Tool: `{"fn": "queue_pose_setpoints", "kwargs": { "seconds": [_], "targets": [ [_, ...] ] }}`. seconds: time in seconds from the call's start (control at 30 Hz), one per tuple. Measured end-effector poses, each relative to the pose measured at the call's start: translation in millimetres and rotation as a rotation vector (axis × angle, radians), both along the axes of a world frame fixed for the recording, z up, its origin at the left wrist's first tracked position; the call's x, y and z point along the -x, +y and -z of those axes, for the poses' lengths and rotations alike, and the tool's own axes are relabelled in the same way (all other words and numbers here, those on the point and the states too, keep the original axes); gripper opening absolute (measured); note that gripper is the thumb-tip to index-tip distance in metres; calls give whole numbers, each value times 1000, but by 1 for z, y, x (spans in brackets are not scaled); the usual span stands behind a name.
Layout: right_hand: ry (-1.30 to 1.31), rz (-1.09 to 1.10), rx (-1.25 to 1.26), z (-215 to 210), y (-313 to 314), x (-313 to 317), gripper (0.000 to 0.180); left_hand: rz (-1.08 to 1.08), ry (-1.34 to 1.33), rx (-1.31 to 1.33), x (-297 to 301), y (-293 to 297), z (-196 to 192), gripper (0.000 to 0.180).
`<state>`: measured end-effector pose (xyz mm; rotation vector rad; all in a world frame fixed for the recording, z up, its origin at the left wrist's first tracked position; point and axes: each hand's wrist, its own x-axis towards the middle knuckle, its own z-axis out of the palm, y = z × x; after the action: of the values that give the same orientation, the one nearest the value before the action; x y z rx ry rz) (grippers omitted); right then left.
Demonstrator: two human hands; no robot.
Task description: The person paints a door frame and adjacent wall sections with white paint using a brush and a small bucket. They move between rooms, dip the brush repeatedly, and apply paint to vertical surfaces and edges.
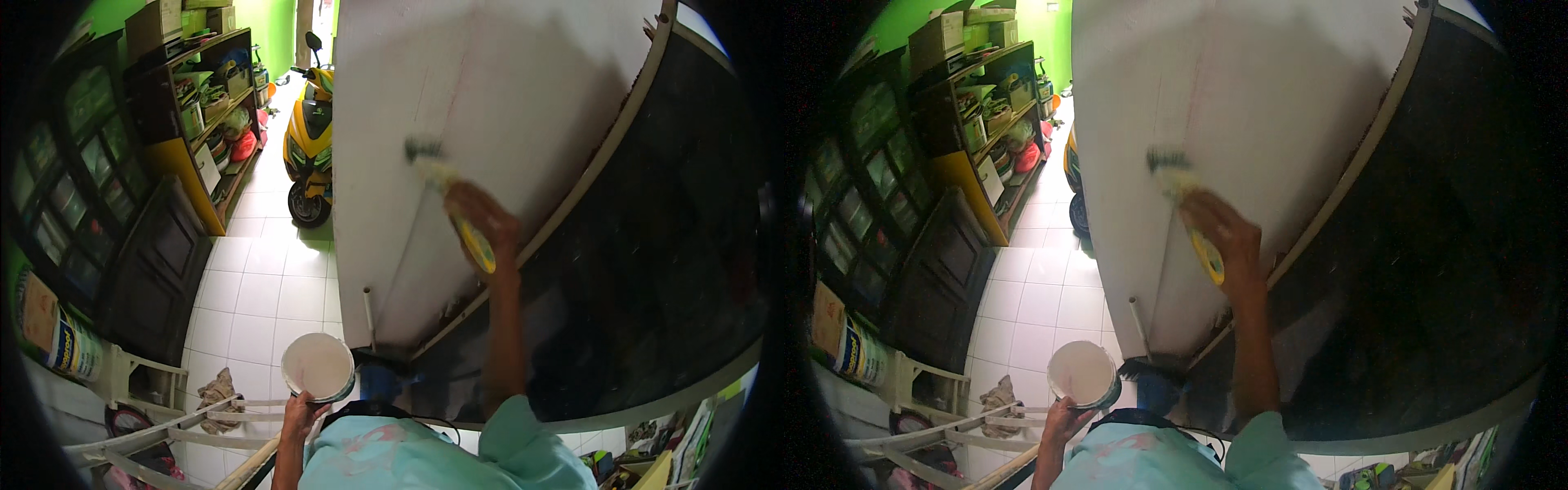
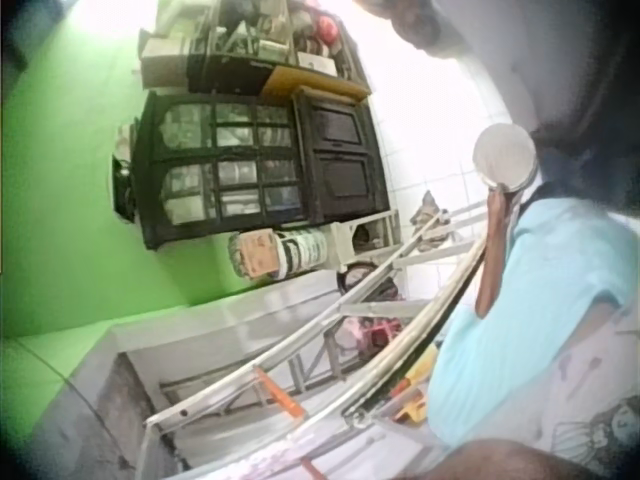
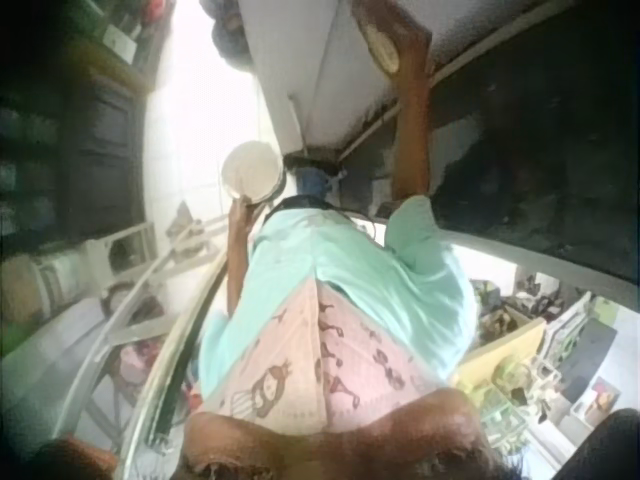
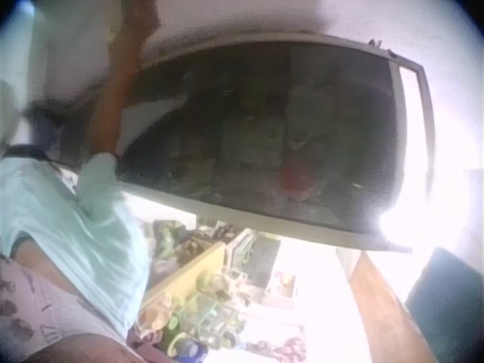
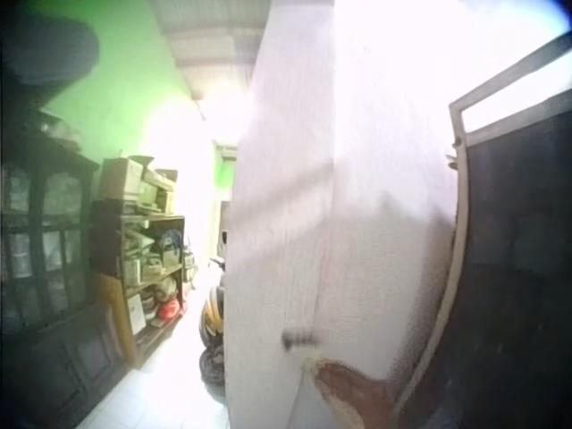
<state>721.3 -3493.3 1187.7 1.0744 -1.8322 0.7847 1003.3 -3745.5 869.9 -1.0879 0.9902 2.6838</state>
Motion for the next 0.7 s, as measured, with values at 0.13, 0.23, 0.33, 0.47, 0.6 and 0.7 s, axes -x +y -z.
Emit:
{"fn": "queue_pose_setpoints", "kwargs": {
  "seconds": [0.13, 0.23, 0.33, 0.47, 0.6, 0.7],
  "targets": [
    [-431, -190, 8, -2, 15, -6, 25, 36, 3, 57, 14, -4, -18, 37],
    [-314, -197, 32, -36, 23, 18, 21, 60, -15, 115, 15, -5, -24, 37],
    [37, -88, 151, -90, 18, 27, 22, 60, -11, 125, 14, -7, -19, 37],
    [409, 72, 250, -120, -4, 12, 28, 46, -22, 81, 12, -9, -4, 37],
    [421, 153, 100, -90, -18, 15, 34, 31, 7, 27, 13, -8, 1, 37],
    [142, 134, 1, -28, -39, 3, 43, 8, -2, 30, 8, -8, 2, 38]
  ]
}}
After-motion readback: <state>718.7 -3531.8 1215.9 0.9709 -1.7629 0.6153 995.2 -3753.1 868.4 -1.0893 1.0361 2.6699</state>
